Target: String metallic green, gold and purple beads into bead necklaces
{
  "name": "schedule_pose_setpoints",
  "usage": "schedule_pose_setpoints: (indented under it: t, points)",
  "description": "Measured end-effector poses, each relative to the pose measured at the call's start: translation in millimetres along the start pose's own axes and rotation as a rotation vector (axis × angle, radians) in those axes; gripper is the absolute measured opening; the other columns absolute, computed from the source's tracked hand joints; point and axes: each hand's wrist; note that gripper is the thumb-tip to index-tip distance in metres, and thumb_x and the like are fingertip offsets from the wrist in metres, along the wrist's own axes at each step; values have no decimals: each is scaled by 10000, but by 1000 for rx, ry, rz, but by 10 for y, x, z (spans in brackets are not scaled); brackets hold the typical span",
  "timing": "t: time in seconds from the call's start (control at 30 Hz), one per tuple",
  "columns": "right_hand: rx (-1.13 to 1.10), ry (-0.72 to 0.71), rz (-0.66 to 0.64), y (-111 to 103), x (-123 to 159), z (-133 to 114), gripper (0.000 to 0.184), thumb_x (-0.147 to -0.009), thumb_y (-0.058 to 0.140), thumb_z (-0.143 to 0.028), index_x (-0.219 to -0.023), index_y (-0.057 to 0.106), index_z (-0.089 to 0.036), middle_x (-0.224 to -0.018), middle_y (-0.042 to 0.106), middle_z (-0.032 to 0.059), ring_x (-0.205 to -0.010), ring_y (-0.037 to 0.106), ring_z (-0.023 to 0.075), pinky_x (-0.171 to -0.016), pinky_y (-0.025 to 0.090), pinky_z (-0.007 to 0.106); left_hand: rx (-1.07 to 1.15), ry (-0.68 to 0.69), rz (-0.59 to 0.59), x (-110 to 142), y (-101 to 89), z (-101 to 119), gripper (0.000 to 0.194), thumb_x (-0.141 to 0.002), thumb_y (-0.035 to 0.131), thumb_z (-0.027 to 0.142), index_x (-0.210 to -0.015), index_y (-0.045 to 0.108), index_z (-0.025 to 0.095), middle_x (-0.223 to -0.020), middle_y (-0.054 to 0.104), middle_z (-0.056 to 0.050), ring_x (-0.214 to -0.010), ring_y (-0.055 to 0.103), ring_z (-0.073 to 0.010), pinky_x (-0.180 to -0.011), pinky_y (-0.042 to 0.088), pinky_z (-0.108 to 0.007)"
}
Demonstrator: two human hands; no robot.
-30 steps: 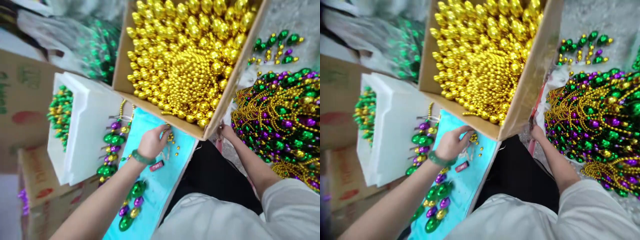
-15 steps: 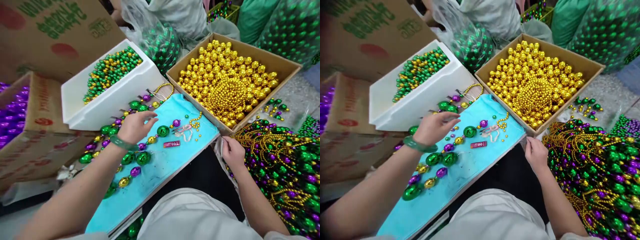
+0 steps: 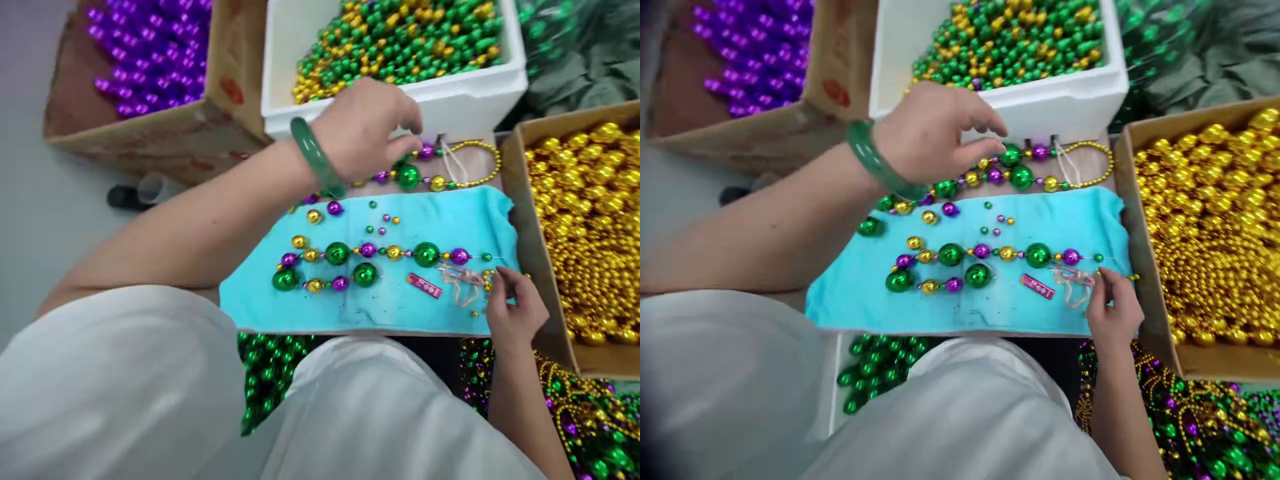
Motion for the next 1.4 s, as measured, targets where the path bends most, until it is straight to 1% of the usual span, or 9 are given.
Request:
schedule_pose_setpoints:
  t: [0.1,0.2,0.37,0.5,0.73,0.9,1.0,1.13,1.4]
  points:
    - [-87,-142,-171,207,-76,-220,164,-896,536,-259,-964,657,-174,-786,679,60,-627,599,155,-620,479,285,3,-144,27,568,-53,-373,410,-902,443,413,-1155,657,172,-1081,675,-1,-1130,596,-206,-1021,408,-398]
    - [-156,-329,-347,445,-111,-420,155,-906,508,-249,-931,650,-194,-835,697,63,-725,638,173,-691,497,296,50,-238,108,1299,284,-513,375,-900,466,402,-1084,690,165,-1020,697,-8,-1034,634,-183,-965,458,-355]
    - [-13,-412,-635,737,-33,-655,217,-908,449,-226,-916,658,-168,-907,694,93,-845,637,206,-748,468,299,250,-363,255,2291,1177,-248,280,-893,514,364,-966,714,183,-978,725,-49,-916,659,-176,-858,509,-310]
    - [205,-318,-846,861,168,-864,267,-918,416,-235,-987,661,-154,-1003,676,120,-910,631,237,-772,444,315,374,-377,267,2653,1600,-8,286,-901,503,368,-949,711,178,-986,727,-54,-941,660,-185,-884,510,-331]
    - [272,-148,-859,1039,334,-1019,255,-867,411,-121,-964,646,-94,-1025,656,199,-950,639,291,-781,446,354,362,-255,370,2493,2002,191,246,-897,529,294,-1039,673,154,-1032,704,-87,-983,630,-223,-904,495,-386]
    - [157,-106,-785,915,351,-976,169,-876,410,-149,-894,578,-144,-943,672,144,-869,662,245,-710,467,322,310,-119,286,2136,2226,336,445,-837,613,277,-1261,543,163,-1316,565,-114,-1202,518,-273,-1000,437,-423]
    - [-302,112,-805,805,374,-946,111,-902,427,-298,-901,484,-202,-834,660,44,-666,649,161,-504,419,237,300,-143,224,2037,2304,356,535,-819,635,301,-1318,489,173,-1381,510,-112,-1240,485,-290,-1006,420,-442]
    - [-1094,530,-776,647,335,-959,272,-768,651,-400,-875,469,-228,-607,549,-47,-504,557,119,-371,289,174,337,-177,211,2059,2380,322,575,-834,617,329,-1362,436,188,-1411,480,-106,-1264,471,-284,-1012,405,-443]
    - [-1336,634,-699,249,30,-997,219,-725,737,-283,-841,566,-212,-568,483,-56,-406,347,46,-325,202,139,429,-194,244,2150,2464,216,582,-839,612,376,-1361,418,205,-1353,522,-107,-1216,521,-273,-972,430,-439]
Point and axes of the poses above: each hand's wrist, its own x-axis away from the middle knuckle, its own y-axis out of the palm, z = x × y
